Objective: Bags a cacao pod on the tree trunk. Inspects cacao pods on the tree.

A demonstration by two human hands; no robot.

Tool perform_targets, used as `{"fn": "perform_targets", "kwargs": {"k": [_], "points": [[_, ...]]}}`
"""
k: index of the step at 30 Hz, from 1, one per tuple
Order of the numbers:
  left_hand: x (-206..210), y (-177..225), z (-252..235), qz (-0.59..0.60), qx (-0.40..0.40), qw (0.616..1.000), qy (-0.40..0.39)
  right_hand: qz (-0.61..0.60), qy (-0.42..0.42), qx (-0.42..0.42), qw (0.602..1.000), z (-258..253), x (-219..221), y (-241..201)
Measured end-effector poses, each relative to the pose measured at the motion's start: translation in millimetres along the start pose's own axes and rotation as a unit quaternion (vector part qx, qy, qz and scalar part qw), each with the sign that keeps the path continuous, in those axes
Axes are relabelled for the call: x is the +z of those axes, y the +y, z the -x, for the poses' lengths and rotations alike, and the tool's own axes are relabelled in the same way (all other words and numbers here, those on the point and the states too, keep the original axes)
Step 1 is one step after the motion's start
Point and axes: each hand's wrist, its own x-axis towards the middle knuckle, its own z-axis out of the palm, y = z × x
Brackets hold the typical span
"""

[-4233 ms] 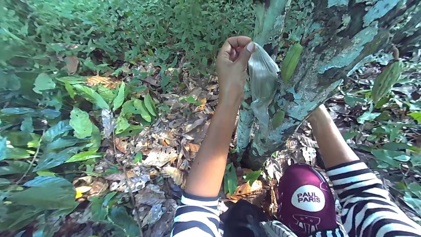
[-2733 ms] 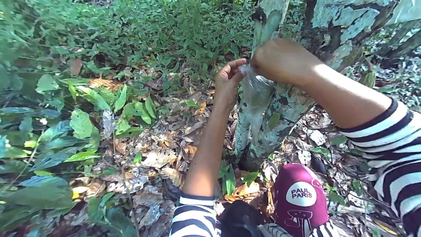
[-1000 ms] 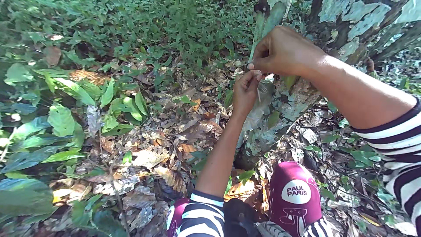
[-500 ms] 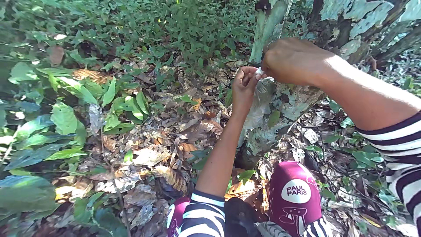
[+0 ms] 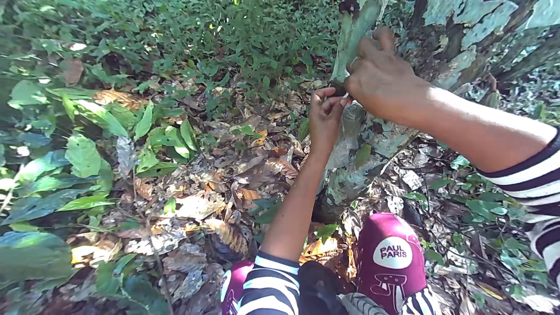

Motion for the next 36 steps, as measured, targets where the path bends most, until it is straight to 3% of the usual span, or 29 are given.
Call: {"fn": "perform_targets", "kwargs": {"k": [3, 11, 15, 19, 24, 32, 36], "points": [[-1.0, -1.9, -0.1, -0.006, 0.014, 1.0, 0.0, 0.004, -0.018, 0.001, 1.0, -0.3, -1.0, 0.5], [0.4, -3.5, 0.3, 0.011, 0.057, 0.998, 0.006, -0.226, -0.016, 0.067, 0.972, -9.6, -10.2, 12.0], [-0.8, -2.0, -0.3, 0.017, 0.037, 0.999, 0.008, -0.276, -0.019, 0.062, 0.959, -9.9, -13.1, 15.0], [1.4, 0.8, 3.1, 0.02, 0.002, 1.0, 0.015, -0.162, 0.001, 0.005, 0.987, -7.5, -6.5, 13.4], [2.1, 4.7, 1.7, 0.012, -0.04, 0.999, 0.007, -0.014, -0.007, 0.007, 1.0, -1.3, -1.3, -0.2], [1.4, 6.7, -2.4, -0.105, -0.036, 0.994, -0.009, 0.003, 0.019, 0.015, 1.0, -3.3, 3.2, 1.6], [0.6, 8.8, -2.8, -0.077, -0.055, 0.995, 0.006, 0.024, -0.022, 0.049, 0.998, -3.3, -1.1, -3.9]]}}
